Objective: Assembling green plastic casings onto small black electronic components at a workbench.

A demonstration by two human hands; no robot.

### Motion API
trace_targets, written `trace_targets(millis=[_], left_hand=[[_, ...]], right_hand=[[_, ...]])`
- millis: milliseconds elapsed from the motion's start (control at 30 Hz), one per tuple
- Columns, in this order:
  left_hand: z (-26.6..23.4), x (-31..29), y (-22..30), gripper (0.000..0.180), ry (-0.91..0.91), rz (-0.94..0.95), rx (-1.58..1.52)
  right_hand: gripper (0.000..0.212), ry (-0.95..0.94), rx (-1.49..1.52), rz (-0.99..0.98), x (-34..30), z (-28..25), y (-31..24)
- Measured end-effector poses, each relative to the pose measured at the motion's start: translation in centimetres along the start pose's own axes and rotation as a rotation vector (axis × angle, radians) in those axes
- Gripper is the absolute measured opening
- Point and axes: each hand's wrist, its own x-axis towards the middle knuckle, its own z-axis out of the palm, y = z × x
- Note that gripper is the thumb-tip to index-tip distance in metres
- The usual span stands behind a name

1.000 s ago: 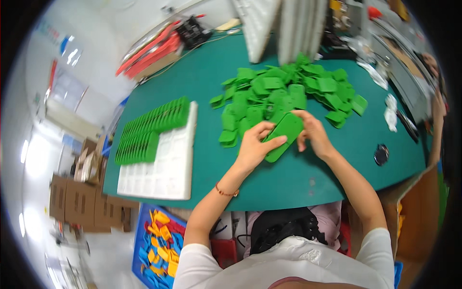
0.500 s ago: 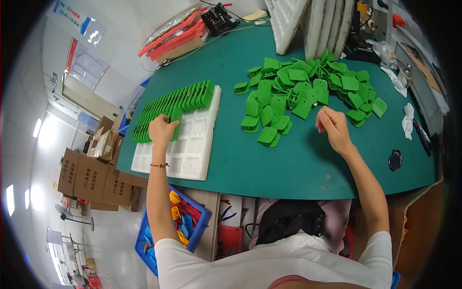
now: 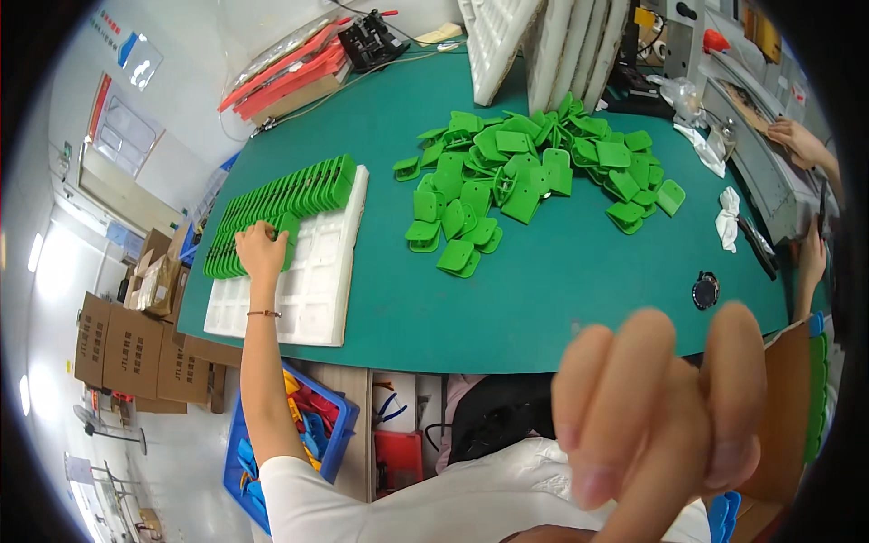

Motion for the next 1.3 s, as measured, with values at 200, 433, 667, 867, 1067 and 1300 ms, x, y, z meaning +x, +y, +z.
trace_targets(millis=[200,433,667,867,1067,1300], left_hand=[[0.0,-0.2,-0.5,0.028,0.031,0.006,0.001],[1.1,-1.7,0.6,0.067,0.085,-0.223,-0.052],[3.3,-3.0,0.3,0.071,0.129,-0.183,-0.029],[2.5,-3.1,0.2,0.072,0.061,-0.262,-0.002],[0.4,-1.2,3.7,0.076,0.129,-0.133,0.12],[-8.5,-4.7,21.8,0.055,-0.014,0.63,-0.742]], right_hand=[[0.016,-0.023,-0.056,0.183,-1.4,1.0,-1.8],[0.017,0.228,-0.081,0.167,-1.4,3.3,-1.2],[0.019,0.297,0.026,0.176,-2.9,3.8,-0.7],[0.013,0.259,-0.487,0.579,0.1,4.0,0.0],[0.041,-0.864,-0.885,0.841,3.4,4.3,-1.5],[0.02,-1.118,-1.066,0.797,1.0,6.4,0.4]])
